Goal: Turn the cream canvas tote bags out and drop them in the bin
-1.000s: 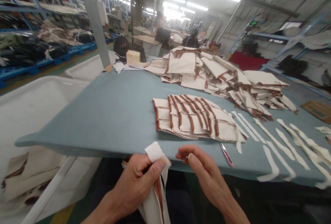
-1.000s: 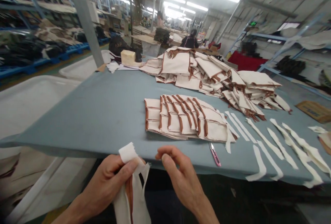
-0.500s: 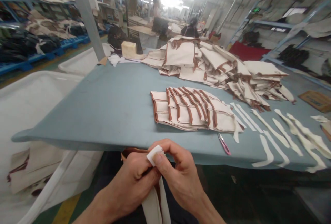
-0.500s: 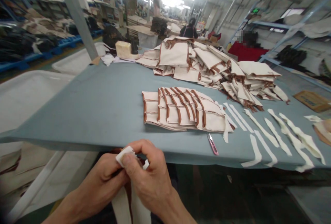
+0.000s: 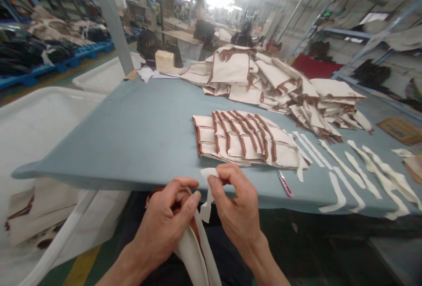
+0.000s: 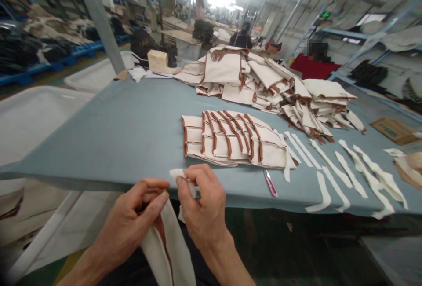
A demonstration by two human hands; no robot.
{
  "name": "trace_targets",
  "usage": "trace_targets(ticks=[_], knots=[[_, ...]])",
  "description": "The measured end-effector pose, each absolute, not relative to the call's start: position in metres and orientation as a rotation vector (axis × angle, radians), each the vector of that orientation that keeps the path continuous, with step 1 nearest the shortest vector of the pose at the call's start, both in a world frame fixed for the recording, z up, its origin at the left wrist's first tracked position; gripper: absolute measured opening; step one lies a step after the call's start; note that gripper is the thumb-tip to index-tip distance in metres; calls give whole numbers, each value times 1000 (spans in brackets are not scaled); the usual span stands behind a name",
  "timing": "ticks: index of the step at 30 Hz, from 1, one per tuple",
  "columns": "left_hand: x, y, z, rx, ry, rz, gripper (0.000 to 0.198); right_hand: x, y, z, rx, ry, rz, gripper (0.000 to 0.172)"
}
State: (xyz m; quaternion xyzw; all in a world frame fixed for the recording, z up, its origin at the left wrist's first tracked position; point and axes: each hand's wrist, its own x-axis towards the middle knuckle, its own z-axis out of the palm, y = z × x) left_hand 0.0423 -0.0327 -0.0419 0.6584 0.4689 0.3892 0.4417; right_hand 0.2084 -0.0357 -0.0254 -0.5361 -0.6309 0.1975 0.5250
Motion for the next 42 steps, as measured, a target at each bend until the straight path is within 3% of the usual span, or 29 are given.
trace_targets(ticks=[11, 20, 26, 32, 38, 42], knots=[[45, -35, -37, 1870, 1141, 1149, 29, 191, -41, -35, -1166, -1785, 200, 16], [36, -30, -45, 1675, 1247, 1020, 30, 190, -54, -33, -1170, -2106, 145, 46], [33, -28, -46, 1665, 1116, 1021, 34, 200, -48, -36, -1277, -1735, 385, 26], [34, -27, -37, 1729, 1010, 1045, 31, 200, -36, -35, -1095, -1527, 1016, 16], [31, -31, -38, 1748, 994, 1037, 33, 188, -37, -47, -1137, -1220, 1414, 47], [29, -33, -40, 1727, 990, 1010, 32, 187, -40, -46, -1085, -1221, 1441, 33]])
